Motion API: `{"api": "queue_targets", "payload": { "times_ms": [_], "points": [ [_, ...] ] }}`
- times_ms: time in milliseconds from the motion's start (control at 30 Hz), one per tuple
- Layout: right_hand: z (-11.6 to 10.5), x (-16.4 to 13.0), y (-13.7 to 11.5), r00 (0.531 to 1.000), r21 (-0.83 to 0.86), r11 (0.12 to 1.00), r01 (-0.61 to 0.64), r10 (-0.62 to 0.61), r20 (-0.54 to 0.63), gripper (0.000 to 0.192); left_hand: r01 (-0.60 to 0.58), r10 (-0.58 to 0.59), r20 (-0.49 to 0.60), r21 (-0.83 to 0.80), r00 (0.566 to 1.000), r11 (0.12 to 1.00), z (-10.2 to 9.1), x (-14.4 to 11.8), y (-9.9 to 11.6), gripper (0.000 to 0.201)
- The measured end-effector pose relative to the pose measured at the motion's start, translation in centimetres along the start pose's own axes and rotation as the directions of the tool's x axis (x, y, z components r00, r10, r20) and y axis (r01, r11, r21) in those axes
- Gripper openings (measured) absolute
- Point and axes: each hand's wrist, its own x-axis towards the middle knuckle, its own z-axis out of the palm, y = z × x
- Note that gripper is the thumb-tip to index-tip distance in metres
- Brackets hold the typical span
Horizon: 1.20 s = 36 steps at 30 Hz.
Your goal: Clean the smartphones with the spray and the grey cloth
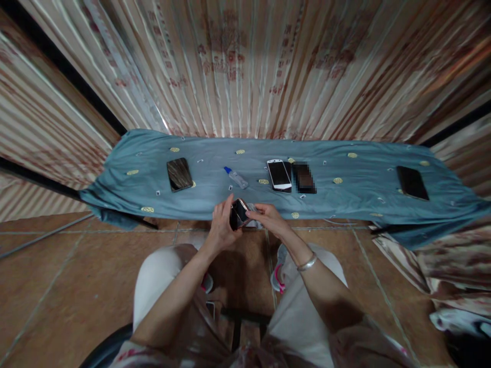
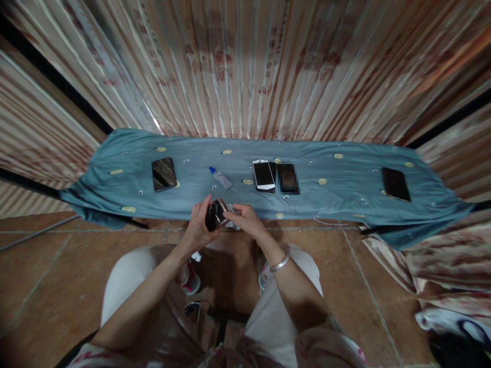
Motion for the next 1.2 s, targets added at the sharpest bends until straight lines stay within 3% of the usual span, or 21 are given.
{"api": "queue_targets", "payload": {
  "times_ms": [300, 467, 767, 1000, 1200],
  "points": [
    [0.7, -0.2, 0.5, 0.999, 0.102, 0.994, 0.036, -0.035, -0.011, 0.032, 0.052, -0.052, -0.035, -0.014, 0.998, 0.999, 0.7, 0.5, -0.3, 0.098],
    [0.5, -0.4, 0.1, 0.992, 0.107, 0.992, 0.061, -0.049, -0.114, 0.032, 0.090, -0.095, -0.067, -0.077, 0.993, 0.993, 1.5, 1.4, 0.4, 0.099],
    [-2.5, 0.8, 0.2, 0.952, 0.110, 0.992, 0.067, -0.031, -0.304, 0.033, 0.102, -0.137, -0.063, -0.385, 0.989, 0.917, 5.2, 2.4, 0.4, 0.117],
    [-4.8, 1.8, 0.0, 0.899, 0.141, 0.983, 0.120, -0.047, -0.436, 0.035, 0.097, -0.154, -0.111, -0.402, 0.982, 0.910, 7.5, 4.8, 1.5, 0.112],
    [-6.9, 3.2, 0.3, 0.811, 0.178, 0.965, 0.195, -0.056, -0.582, 0.042, 0.228, -0.315, -0.043, -0.597, 0.948, 0.769, 10.7, 8.7, 2.4, 0.110]
  ]
}}
